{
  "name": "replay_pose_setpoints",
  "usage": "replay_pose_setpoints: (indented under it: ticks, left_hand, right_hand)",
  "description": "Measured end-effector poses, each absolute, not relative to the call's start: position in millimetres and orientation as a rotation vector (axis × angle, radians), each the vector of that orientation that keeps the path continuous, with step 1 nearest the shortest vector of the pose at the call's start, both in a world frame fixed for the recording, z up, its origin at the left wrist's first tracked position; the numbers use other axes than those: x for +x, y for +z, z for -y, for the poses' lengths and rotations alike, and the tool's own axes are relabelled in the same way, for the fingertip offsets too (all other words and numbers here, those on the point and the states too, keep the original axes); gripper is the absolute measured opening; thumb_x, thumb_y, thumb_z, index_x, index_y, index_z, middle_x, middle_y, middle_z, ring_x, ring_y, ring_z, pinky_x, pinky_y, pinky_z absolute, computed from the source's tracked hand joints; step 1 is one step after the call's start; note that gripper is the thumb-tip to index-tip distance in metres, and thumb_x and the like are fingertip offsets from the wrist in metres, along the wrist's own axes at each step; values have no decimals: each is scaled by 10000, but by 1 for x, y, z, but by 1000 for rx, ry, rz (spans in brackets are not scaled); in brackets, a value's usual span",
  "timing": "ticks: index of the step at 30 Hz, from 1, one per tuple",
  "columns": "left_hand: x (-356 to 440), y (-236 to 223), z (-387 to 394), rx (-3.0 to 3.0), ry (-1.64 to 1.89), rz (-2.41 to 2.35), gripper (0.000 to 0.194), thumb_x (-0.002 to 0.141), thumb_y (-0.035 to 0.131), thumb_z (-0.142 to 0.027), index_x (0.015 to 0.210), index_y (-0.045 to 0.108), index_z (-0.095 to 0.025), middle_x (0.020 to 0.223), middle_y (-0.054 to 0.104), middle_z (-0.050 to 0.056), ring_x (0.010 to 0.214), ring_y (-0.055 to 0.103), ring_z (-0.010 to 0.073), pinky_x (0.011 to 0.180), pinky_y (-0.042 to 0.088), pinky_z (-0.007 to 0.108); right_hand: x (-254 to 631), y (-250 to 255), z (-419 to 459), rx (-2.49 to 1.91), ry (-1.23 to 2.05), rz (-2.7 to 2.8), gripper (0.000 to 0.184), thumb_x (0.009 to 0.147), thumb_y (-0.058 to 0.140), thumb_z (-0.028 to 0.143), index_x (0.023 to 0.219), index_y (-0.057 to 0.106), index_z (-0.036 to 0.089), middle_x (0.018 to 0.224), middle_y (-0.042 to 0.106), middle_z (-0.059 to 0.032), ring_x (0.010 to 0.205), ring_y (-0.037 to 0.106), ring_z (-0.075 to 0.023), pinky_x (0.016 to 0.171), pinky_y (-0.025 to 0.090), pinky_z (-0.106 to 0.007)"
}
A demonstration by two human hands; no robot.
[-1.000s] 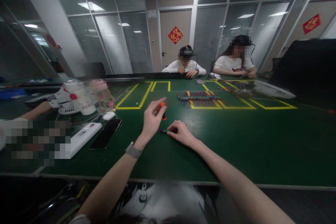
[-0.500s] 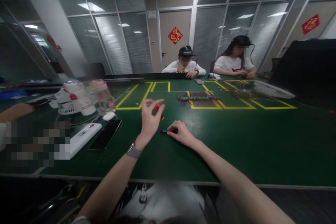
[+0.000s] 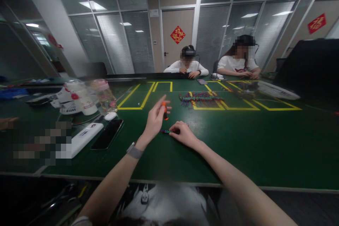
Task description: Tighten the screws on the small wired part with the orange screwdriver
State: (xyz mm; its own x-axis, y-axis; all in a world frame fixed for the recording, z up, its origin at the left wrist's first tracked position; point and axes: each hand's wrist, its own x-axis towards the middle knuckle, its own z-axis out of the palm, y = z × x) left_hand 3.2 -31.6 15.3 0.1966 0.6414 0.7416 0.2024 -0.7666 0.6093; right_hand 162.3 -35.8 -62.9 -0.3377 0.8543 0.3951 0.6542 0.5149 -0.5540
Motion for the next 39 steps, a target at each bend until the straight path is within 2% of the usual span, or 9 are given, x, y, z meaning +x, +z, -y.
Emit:
replay_pose_setpoints:
  ticks: [5,11,17,22,27,30,33,36,39]
  left_hand:
    - [1,17,33,2173,1705,-1126,321,846,616,-334,1149,622,-230,1030,516,62,895,558,164,868,474,336]
    - [3,14,32,2016,1581,-789,420,972,307,-221,1381,383,-278,1217,536,80,978,599,140,809,512,277]
    - [2,15,34,2196,1763,-1148,327,856,596,-269,1182,595,-246,1112,514,74,982,557,188,905,475,368]
    - [3,16,32,2111,1700,-911,373,940,391,-163,1296,483,-225,1122,553,73,982,576,147,875,487,306]
    - [2,16,34,2188,1803,-1172,321,857,591,-239,1177,591,-229,1037,530,67,959,546,191,887,467,372]
    - [2,17,33,2154,1784,-1095,326,900,515,-237,1222,568,-225,1124,511,85,1023,545,187,923,453,365]
    - [2,16,31,2061,1654,-885,364,953,384,-203,1297,496,-238,1053,571,61,933,590,141,838,488,292]
    - [1,16,31,2080,1701,-1019,305,906,510,-250,1202,585,-244,1000,556,52,894,577,154,838,485,312]
    - [2,17,32,2119,1764,-1118,311,878,555,-249,1184,608,-231,1104,513,80,988,551,180,931,445,359]
  right_hand:
    - [162,-62,37,-1229,395,2101,89,771,678,219,843,706,173,786,641,-47,783,570,-191,740,443,-322]
    - [162,-60,38,-1218,398,2101,83,775,675,215,845,700,177,792,641,-45,781,567,-188,738,449,-324]
    - [162,-61,37,-1226,381,2117,89,780,669,210,853,700,169,790,635,-48,779,563,-191,740,443,-326]
    - [163,-64,36,-1217,382,2112,91,779,671,215,852,697,166,800,636,-51,792,567,-190,744,444,-321]
    - [163,-63,36,-1223,387,2113,85,779,671,208,852,695,172,807,638,-49,793,564,-189,746,441,-323]
    - [163,-62,37,-1217,380,2116,77,779,671,212,843,691,173,796,635,-45,793,561,-190,744,439,-324]
    - [163,-62,37,-1217,369,2120,76,780,669,213,841,687,172,788,632,-44,790,561,-191,739,438,-326]
    - [163,-62,37,-1216,367,2122,75,780,668,213,840,686,172,787,632,-44,784,561,-189,737,439,-327]
    - [162,-62,37,-1211,371,2119,73,780,669,211,839,687,171,790,635,-45,784,563,-188,744,440,-329]
